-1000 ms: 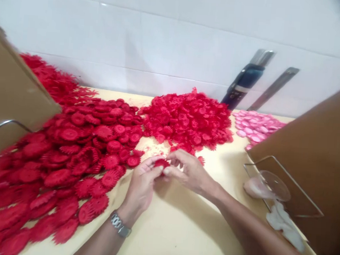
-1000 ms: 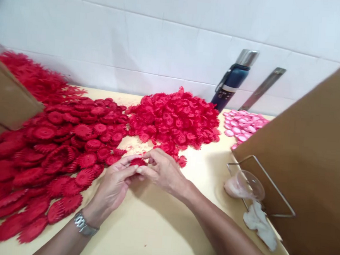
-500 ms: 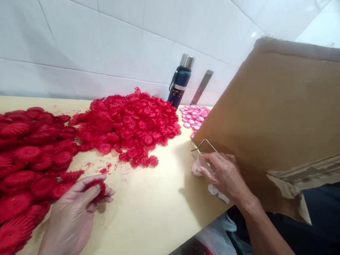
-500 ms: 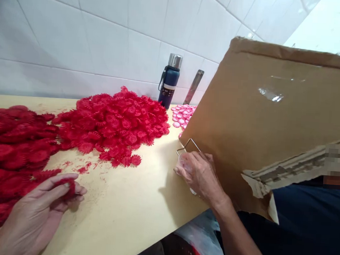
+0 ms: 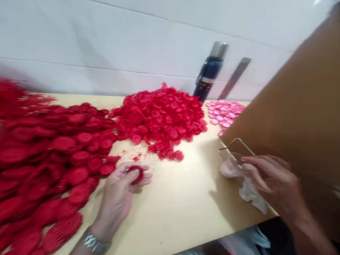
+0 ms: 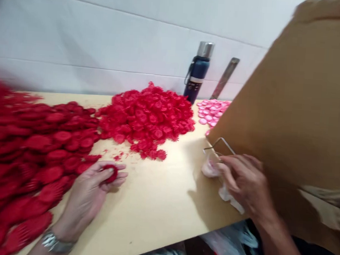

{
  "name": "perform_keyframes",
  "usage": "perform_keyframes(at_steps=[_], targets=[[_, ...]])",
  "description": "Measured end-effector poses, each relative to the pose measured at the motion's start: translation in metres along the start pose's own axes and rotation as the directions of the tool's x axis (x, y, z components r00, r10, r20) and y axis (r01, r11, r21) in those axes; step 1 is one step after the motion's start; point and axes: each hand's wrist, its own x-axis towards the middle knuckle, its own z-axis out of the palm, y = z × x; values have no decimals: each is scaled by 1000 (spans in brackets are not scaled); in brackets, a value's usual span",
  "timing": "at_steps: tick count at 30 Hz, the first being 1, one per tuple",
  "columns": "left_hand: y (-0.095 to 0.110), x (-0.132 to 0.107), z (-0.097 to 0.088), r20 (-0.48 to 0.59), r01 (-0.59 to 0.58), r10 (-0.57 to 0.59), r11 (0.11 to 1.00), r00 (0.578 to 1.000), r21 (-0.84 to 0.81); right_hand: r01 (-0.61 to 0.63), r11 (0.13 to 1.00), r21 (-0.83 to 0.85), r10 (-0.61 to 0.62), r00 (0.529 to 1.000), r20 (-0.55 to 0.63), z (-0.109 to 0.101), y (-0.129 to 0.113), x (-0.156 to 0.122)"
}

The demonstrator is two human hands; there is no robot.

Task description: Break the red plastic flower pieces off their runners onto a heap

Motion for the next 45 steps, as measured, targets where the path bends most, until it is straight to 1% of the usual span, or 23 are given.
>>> perform_keyframes(at_steps=[2, 3, 4, 5, 6, 8, 9, 11, 13, 15, 20, 23, 27, 29, 31, 34, 36, 38, 39, 40, 42, 44, 45], targets=[[-1, -2, 1, 37, 28, -26, 999, 999, -45, -46, 989, 142, 54, 997, -52, 4, -18, 3], [-2, -2, 1, 57, 41, -37, 997, 998, -70, -19, 971, 237, 28, 999, -35, 8, -32, 6], [-3, -2, 1, 75, 55, -48, 994, 996, -97, 38, 943, 332, -38, 999, -7, 14, -49, 9], [-4, -1, 0, 97, 66, -54, 989, 994, -129, 147, 901, 409, -167, 986, 13, 22, -68, 13], [-5, -1, -1, 118, 74, -55, 984, 991, -163, 238, 858, 456, -279, 960, 25, 31, -88, 17], [-8, 1, -3, 155, 83, -50, 973, 987, -217, 413, 741, 529, -492, 870, 10, 52, -124, 23], [-10, 2, -4, 173, 84, -44, 969, 984, -233, 484, 698, 528, -573, 819, 8, 63, -139, 25], [-12, 3, -6, 201, 74, -23, 965, 979, -250, 563, 677, 475, -658, 752, 47, 84, -158, 27], [-14, 5, -8, 207, 62, -8, 964, 978, -258, 601, 668, 439, -698, 711, 87, 97, -166, 26], [-16, 5, -8, 187, 48, 1, 964, 982, -261, 615, 652, 443, -720, 686, 108, 102, -165, 23], [-15, 4, -6, 115, 2, 30, 964, 993, -266, 643, 628, 438, -746, 658, 103, 97, -153, 17], [-13, 3, -4, 72, -41, 60, 971, 996, -235, 621, 639, 454, -725, 683, 86, 97, -149, 18], [-14, 1, -3, 40, -105, 111, 987, 993, -125, 505, 664, 552, -616, 787, 21, 101, -156, 23], [-16, 1, -4, 41, -130, 135, 985, 990, -114, 449, 679, 581, -567, 824, 26, 102, -163, 25], [-17, 2, -4, 55, -131, 139, 982, 989, -136, 430, 687, 586, -551, 834, 34, 100, -169, 25], [-14, 2, -5, 48, -135, 145, 976, 988, -171, 459, 651, 605, -569, 822, -12, 98, -172, 29], [-11, 2, -5, 41, -150, 160, 973, 986, -173, 411, 678, 609, -498, 867, -31, 99, -170, 35], [-9, 1, -4, 54, -154, 166, 973, 985, -171, 265, 747, 610, -357, 934, 31, 102, -170, 44], [-8, 1, -3, 73, -148, 163, 973, 984, -176, 181, 769, 613, -302, 948, 99, 105, -170, 49], [-8, 0, -3, 101, -135, 156, 973, 983, -187, 102, 780, 618, -270, 945, 185, 108, -171, 53], [-8, -1, -4, 164, -87, 124, 972, 979, -217, -19, 770, 638, -258, 905, 338, 113, -175, 60], [-7, -2, -5, 209, -47, 98, 971, 973, -236, -85, 729, 679, -268, 877, 398, 116, -177, 63], [-7, -2, -6, 216, -42, 94, 971, 972, -235, -102, 705, 702, -269, 877, 397, 117, -178, 64]])
